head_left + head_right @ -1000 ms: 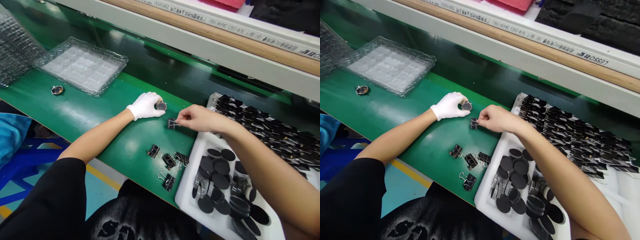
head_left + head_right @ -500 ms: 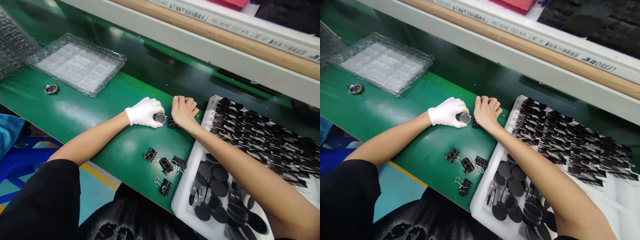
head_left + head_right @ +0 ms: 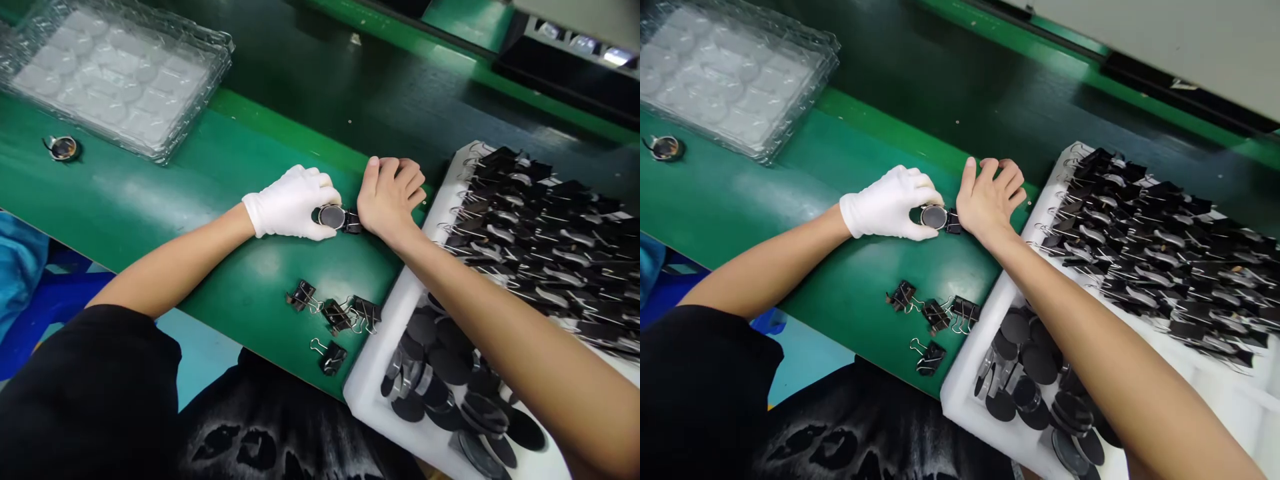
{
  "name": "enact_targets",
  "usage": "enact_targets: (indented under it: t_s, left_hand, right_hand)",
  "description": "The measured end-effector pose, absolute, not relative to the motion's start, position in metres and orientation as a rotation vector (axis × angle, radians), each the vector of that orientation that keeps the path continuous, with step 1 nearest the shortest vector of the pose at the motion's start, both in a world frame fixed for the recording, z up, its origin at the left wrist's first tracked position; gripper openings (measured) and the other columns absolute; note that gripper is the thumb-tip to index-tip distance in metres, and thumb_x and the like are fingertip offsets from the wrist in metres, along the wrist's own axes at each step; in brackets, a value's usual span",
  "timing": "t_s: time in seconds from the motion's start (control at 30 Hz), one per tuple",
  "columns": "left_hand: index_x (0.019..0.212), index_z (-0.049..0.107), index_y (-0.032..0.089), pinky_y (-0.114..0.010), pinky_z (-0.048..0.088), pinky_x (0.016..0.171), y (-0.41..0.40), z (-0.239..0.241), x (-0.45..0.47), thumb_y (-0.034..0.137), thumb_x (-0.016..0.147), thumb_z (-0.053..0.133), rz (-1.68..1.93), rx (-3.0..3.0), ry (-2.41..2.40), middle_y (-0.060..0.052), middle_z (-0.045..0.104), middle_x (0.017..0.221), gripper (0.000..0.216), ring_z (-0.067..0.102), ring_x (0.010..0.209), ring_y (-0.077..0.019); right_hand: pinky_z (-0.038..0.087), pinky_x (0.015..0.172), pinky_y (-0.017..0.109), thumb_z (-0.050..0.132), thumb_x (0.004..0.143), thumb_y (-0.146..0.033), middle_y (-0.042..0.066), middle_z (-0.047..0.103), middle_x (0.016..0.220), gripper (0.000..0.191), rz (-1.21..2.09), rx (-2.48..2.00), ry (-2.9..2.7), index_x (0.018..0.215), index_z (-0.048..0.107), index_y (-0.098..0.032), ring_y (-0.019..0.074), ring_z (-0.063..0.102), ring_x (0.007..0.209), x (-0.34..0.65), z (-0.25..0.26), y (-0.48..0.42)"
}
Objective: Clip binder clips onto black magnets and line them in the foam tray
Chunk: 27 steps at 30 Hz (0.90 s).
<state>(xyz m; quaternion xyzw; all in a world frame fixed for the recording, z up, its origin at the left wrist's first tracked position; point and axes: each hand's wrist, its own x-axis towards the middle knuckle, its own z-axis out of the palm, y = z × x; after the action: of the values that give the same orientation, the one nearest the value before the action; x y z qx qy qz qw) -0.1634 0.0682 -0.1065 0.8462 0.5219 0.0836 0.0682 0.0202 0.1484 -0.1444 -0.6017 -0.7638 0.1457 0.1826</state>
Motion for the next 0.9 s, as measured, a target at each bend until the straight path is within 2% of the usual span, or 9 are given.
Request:
enact_targets:
  t_s: [0.27,0.43,0.57,0.67,0.73,0.83,0.9]
  left_hand:
    - [0.111,0.074,0.019,-0.04,0.039,0.089,0.067,-0.109,-0.152,0.053,0.088,0.068,0.241,2.563,1.6,-0.012,0.072,0.109,0.042,0.064,0.104,-0.0305]
    - [0.113,0.074,0.02,-0.038,0.039,0.085,0.066,-0.105,-0.152,0.052,0.088,0.068,0.223,2.583,1.599,-0.011,0.071,0.109,0.041,0.064,0.102,-0.0298]
    - [0.11,0.073,0.019,-0.039,0.039,0.082,0.06,-0.104,-0.147,0.051,0.088,0.066,0.197,2.589,1.696,-0.011,0.071,0.105,0.04,0.064,0.1,-0.0306]
    - [0.11,0.072,0.015,-0.044,0.039,0.085,0.054,-0.104,-0.145,0.06,0.09,0.061,0.199,2.535,1.956,-0.016,0.069,0.103,0.051,0.063,0.101,-0.0359]
    - [0.122,0.068,0.012,-0.047,0.039,0.088,0.051,-0.102,-0.146,0.068,0.089,0.059,0.234,2.514,2.075,-0.02,0.067,0.113,0.066,0.062,0.107,-0.04]
    - [0.149,0.053,0.017,-0.045,0.039,0.089,0.05,-0.097,-0.151,0.068,0.089,0.061,0.225,2.634,1.899,-0.021,0.061,0.134,0.08,0.06,0.113,-0.0395]
    - [0.155,0.048,0.022,-0.043,0.038,0.087,0.051,-0.093,-0.154,0.062,0.091,0.061,0.167,2.731,1.714,-0.019,0.06,0.137,0.076,0.06,0.112,-0.0364]
  right_hand:
    - [0.032,0.107,0.071,0.002,0.108,-0.062,0.02,0.043,0.142,0.068,0.343,-1.635,-2.158,0.133,0.055,-0.026,0.0405,0.038,0.14,0.023,-0.154,0.152]
    - [0.032,0.107,0.071,0.008,0.108,-0.065,0.021,0.044,0.142,0.066,0.395,-1.652,-2.109,0.13,0.055,-0.025,0.0417,0.038,0.139,0.018,-0.153,0.15]
    - [0.034,0.107,0.068,0.013,0.109,-0.062,0.021,0.045,0.144,0.059,0.43,-1.608,-2.067,0.131,0.055,-0.026,0.0416,0.039,0.14,0.02,-0.13,0.147]
    - [0.04,0.103,0.06,0.028,0.109,-0.059,0.02,0.052,0.138,0.049,0.435,-1.436,-2.18,0.13,0.056,-0.025,0.0395,0.048,0.132,0.036,-0.095,0.126]
    - [0.044,0.096,0.051,0.046,0.105,-0.058,0.016,0.061,0.123,0.04,0.53,-1.201,-2.416,0.121,0.06,-0.024,0.0357,0.057,0.118,0.05,-0.072,0.098]
    - [0.045,0.081,0.04,0.072,0.093,-0.054,0.008,0.069,0.101,0.037,0.75,-0.78,-2.876,0.111,0.064,-0.022,0.0283,0.065,0.092,0.063,-0.053,0.047]
    - [0.044,0.077,0.037,0.078,0.092,-0.043,0.006,0.072,0.092,0.03,0.743,-0.616,-3.088,0.108,0.068,-0.02,0.0247,0.066,0.081,0.064,-0.055,0.021]
